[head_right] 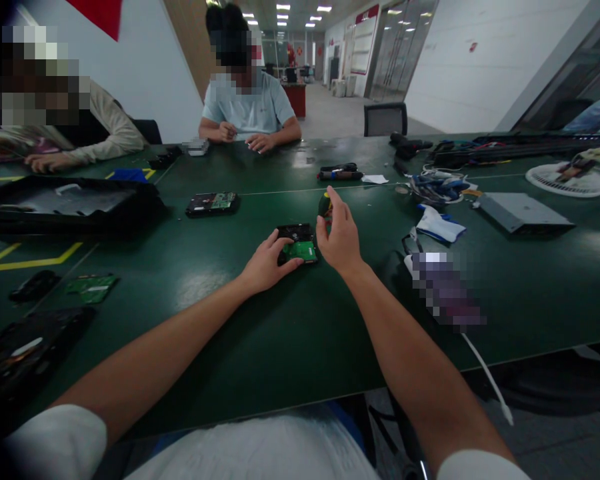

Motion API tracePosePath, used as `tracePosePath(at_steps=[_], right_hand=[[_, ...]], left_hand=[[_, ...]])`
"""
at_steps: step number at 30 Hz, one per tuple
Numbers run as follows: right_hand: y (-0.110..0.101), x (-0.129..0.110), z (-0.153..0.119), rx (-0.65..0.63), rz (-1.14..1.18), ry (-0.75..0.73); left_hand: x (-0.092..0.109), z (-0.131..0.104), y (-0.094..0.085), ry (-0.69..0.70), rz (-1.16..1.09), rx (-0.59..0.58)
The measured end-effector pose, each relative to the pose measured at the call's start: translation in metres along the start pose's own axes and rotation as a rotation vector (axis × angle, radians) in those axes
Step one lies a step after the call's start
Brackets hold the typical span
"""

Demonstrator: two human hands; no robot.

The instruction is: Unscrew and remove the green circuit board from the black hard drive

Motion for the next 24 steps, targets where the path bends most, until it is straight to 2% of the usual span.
tracePosePath(at_steps=[24], right_hand=[[-0.0031, -0.0023, -0.0001, -0.007, 0.019, 0.029]], left_hand=[[0.0025, -0.0001, 0.0009, 0.016, 0.016, 0.016]])
Point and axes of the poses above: each hand's wrist, its own z-axis towards the middle knuckle, its own y-axis out of the palm, x = y × z, the point moved 3 cm from there along z, towards the middle knuckle, and after that the axes turned 1 degree about y, right-handed, at the moved point
